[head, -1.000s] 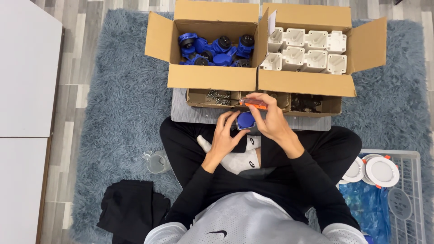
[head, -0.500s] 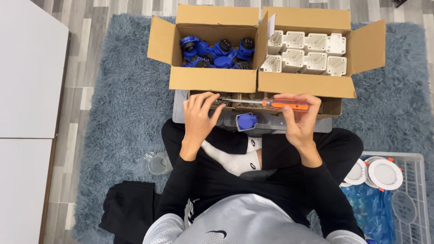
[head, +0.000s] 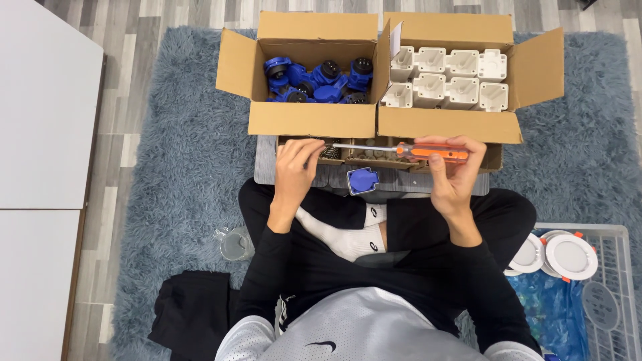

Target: Assembling industrial electrical plugs and sockets using a screwdriver while sitting on the floor.

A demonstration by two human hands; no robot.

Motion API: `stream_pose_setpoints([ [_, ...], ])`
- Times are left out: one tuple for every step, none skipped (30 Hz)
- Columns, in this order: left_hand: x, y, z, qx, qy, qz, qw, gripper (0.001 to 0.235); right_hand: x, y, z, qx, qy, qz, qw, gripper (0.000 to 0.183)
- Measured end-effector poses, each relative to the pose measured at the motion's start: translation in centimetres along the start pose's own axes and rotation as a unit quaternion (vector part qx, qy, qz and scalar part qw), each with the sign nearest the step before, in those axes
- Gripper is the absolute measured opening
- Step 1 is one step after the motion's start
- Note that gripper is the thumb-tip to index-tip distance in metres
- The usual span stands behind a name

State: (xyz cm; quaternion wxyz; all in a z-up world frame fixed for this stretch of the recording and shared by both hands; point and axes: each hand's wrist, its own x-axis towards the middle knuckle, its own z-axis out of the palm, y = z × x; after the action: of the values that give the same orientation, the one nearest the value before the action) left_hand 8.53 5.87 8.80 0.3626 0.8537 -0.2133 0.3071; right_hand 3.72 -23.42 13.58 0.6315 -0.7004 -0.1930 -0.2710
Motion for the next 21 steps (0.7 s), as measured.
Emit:
stream_pose_setpoints([
  [0.1, -0.2, 0.0, 0.000, 0.000, 0.000, 1.000, 0.015, 0.0, 0.0, -0.1, 0.000, 0.000, 0.000, 1.000, 0.025],
  [0.1, -0.4, 0.1, 0.003, 0.005, 0.006, 1.000, 0.015, 0.1, -0.1, -0.2, 0.000, 0.002, 0.002, 1.000, 0.024],
  [0.3, -0.6, 0.1, 0.006, 0.010, 0.013, 1.000, 0.014, 0.2, -0.1, -0.4, 0.000, 0.004, 0.004, 1.000, 0.024],
  [0.4, -0.7, 0.0, 0.006, 0.010, 0.014, 1.000, 0.014, 0.2, 0.0, -0.4, 0.000, 0.005, 0.003, 1.000, 0.024],
  [0.5, -0.6, 0.0, 0.006, 0.003, 0.018, 1.000, 0.014, 0.1, 0.1, -0.4, 0.004, 0.007, 0.008, 1.000, 0.024],
  [0.6, -0.6, -0.1, 0.006, -0.004, 0.022, 1.000, 0.015, 0.0, 0.2, -0.5, 0.008, 0.009, 0.014, 1.000, 0.024],
  [0.5, -0.7, 0.0, 0.005, -0.005, 0.022, 1.000, 0.015, -0.2, 0.4, -0.5, 0.007, 0.010, 0.014, 1.000, 0.024],
  [0.5, -0.8, 0.0, -0.003, -0.001, 0.016, 1.000, 0.013, -0.4, 0.6, -0.6, 0.018, 0.016, 0.024, 0.999, 0.024],
  [0.5, -1.0, 0.0, -0.009, 0.005, 0.010, 1.000, 0.011, -0.4, 0.8, -0.5, 0.031, 0.022, 0.032, 0.999, 0.024],
  [0.7, -0.6, -0.2, -0.009, 0.005, 0.010, 1.000, 0.011, -0.5, 1.0, -0.6, 0.031, 0.021, 0.032, 0.999, 0.024],
  [0.8, -0.3, -0.4, -0.061, 0.011, -0.012, 0.998, 0.011, -0.6, 1.2, -0.7, 0.052, 0.025, 0.037, 0.998, 0.024],
  [1.0, 0.0, -0.5, -0.113, 0.017, -0.035, 0.993, 0.012, -0.6, 1.3, -0.8, 0.073, 0.029, 0.041, 0.996, 0.024],
  [1.1, 0.4, -0.6, -0.113, 0.017, -0.035, 0.993, 0.012, -0.7, 1.6, -0.9, 0.073, 0.029, 0.041, 0.996, 0.024],
  [1.2, 0.7, -0.7, -0.164, 0.019, -0.059, 0.985, 0.011, -0.7, 1.9, -0.9, 0.094, 0.041, 0.044, 0.994, 0.023],
  [1.1, 1.2, -0.8, -0.214, 0.019, -0.084, 0.973, 0.011, -0.9, 2.1, -1.0, 0.115, 0.053, 0.048, 0.991, 0.023],
  [0.7, 0.9, -0.5, -0.214, 0.019, -0.085, 0.973, 0.011, -1.0, 2.1, -0.9, 0.115, 0.053, 0.049, 0.991, 0.023],
  [0.4, 0.7, -0.1, -0.262, 0.024, -0.102, 0.959, 0.010, -1.1, 2.1, -0.9, 0.127, 0.057, 0.055, 0.989, 0.022],
  [0.0, 0.4, 0.3, -0.309, 0.029, -0.119, 0.943, 0.008, -1.1, 2.1, -0.8, 0.139, 0.062, 0.061, 0.987, 0.023],
  [-0.3, 0.4, 0.6, -0.308, 0.029, -0.120, 0.943, 0.008, -1.2, 2.2, -0.8, 0.139, 0.061, 0.061, 0.987, 0.023],
  [-0.7, 0.4, 0.9, -0.351, 0.036, -0.148, 0.924, 0.007, -1.4, 2.3, -0.9, 0.159, 0.069, 0.075, 0.982, 0.024],
  [-1.0, 0.4, 1.3, -0.392, 0.043, -0.176, 0.902, 0.007, -1.5, 2.5, -0.9, 0.178, 0.076, 0.089, 0.977, 0.026],
])
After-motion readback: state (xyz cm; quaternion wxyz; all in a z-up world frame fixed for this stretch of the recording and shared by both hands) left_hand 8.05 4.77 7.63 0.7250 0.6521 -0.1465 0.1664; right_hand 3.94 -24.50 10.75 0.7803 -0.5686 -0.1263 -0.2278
